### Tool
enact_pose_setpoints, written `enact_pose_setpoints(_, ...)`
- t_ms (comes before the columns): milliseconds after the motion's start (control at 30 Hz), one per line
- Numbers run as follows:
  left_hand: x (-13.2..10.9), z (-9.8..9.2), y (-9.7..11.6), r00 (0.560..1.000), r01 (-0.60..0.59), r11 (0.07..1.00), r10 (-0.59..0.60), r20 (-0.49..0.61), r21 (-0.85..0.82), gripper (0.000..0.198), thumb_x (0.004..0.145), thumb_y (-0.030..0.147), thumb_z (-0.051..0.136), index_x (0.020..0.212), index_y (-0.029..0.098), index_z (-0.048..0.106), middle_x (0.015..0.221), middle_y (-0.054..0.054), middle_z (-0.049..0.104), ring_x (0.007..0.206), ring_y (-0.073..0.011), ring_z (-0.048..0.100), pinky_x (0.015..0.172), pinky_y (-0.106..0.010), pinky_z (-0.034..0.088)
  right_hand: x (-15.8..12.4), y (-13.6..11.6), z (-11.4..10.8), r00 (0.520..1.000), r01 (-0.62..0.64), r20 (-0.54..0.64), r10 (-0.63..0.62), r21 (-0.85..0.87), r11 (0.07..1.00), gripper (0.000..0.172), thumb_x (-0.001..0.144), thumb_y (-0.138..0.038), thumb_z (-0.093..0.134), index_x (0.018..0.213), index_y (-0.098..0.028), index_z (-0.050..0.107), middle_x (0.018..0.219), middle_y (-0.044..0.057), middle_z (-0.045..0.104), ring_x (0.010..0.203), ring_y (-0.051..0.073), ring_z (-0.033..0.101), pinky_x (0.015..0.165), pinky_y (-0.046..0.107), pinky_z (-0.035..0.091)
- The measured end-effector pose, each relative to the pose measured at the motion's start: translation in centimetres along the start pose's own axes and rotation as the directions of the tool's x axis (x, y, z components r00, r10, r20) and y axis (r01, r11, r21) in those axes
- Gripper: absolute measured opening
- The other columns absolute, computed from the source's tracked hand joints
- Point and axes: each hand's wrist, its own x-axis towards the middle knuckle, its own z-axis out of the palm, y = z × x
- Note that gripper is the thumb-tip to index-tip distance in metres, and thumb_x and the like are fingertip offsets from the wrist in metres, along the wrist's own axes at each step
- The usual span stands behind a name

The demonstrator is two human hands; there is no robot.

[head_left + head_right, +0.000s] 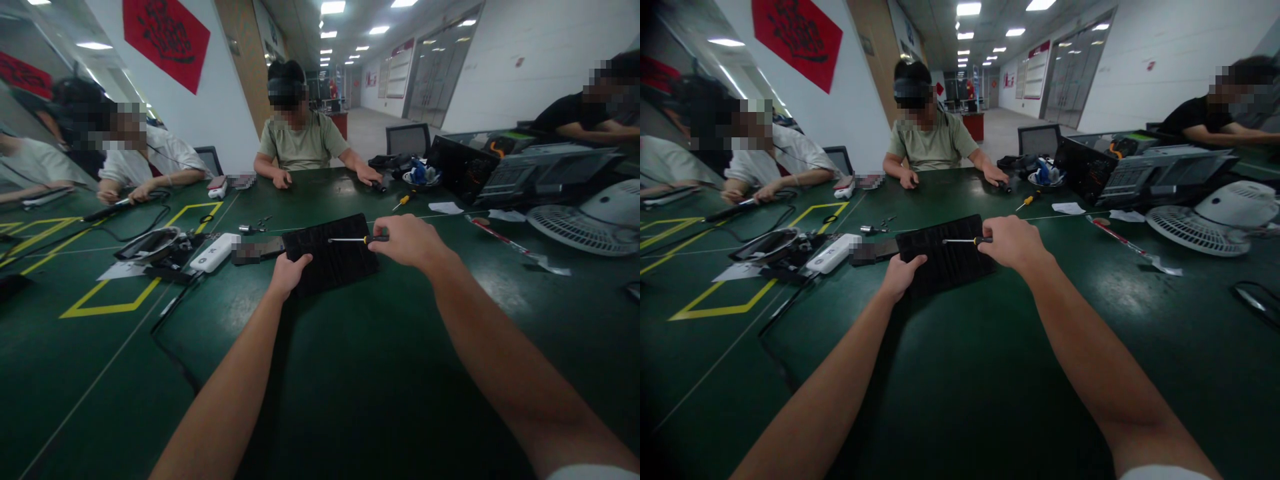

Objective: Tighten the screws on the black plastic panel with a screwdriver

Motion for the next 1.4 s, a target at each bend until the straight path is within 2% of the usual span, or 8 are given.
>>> enact_pose_setpoints(367, 0.4, -0.09, -0.55, 1.0, -0.015, 1.0, 0.015, 0.019, 0.01, 0.041, 0.06, 0.042, 0.086, 0.09, 0.016, 0.078, 0.092, -0.009, 0.08, 0.087, -0.0288, 0.075, 0.082, -0.04, 0.058, -0.09, -0.1, -0.1, 1.0, -0.018, -0.018, 0.018, 0.018, 1.0, 0.023, 0.085, -0.047, 0.069, 0.097, -0.028, 0.076, 0.095, 0.008, 0.075, 0.09, 0.03, 0.067, 0.071, 0.04, 0.046)
enact_pose_setpoints(867, 0.18, -0.07, -0.24, 1.0, 0.002, 1.0, -0.002, 0.001, -0.004, 0.038, 0.058, 0.04, 0.088, 0.085, 0.017, 0.076, 0.086, -0.007, 0.079, 0.085, -0.0285, 0.075, 0.083, -0.041, 0.059, -0.08, -0.12, -0.13, 1.0, -0.016, -0.024, 0.017, 0.017, 1.0, 0.025, 0.085, -0.048, 0.069, 0.098, -0.028, 0.077, 0.096, 0.009, 0.075, 0.09, 0.031, 0.068, 0.07, 0.041, 0.046)
enact_pose_setpoints(1133, 0.17, -0.07, -0.19, 1.0, -0.004, 1.0, 0.004, 0.008, 0.027, 0.036, 0.061, 0.041, 0.085, 0.086, 0.016, 0.077, 0.087, -0.007, 0.079, 0.084, -0.0272, 0.074, 0.081, -0.039, 0.059, -0.12, -0.2, -0.27, 1.0, -0.026, -0.012, 0.026, 0.014, 1.0, 0.025, 0.085, -0.048, 0.069, 0.098, -0.028, 0.078, 0.099, 0.009, 0.076, 0.092, 0.031, 0.068, 0.071, 0.041, 0.046)
enact_pose_setpoints(1400, 0.28, -0.04, -0.31, 1.0, 0.0, 1.0, 0.0, -0.001, 0.002, 0.04, 0.058, 0.041, 0.087, 0.088, 0.017, 0.077, 0.09, -0.008, 0.08, 0.087, -0.0284, 0.075, 0.084, -0.041, 0.059, -0.13, -0.15, -0.09, 0.999, -0.032, -0.024, 0.032, 0.022, 0.999, 0.024, 0.084, -0.047, 0.07, 0.097, -0.029, 0.078, 0.098, 0.008, 0.076, 0.09, 0.03, 0.068, 0.074, 0.042, 0.048)
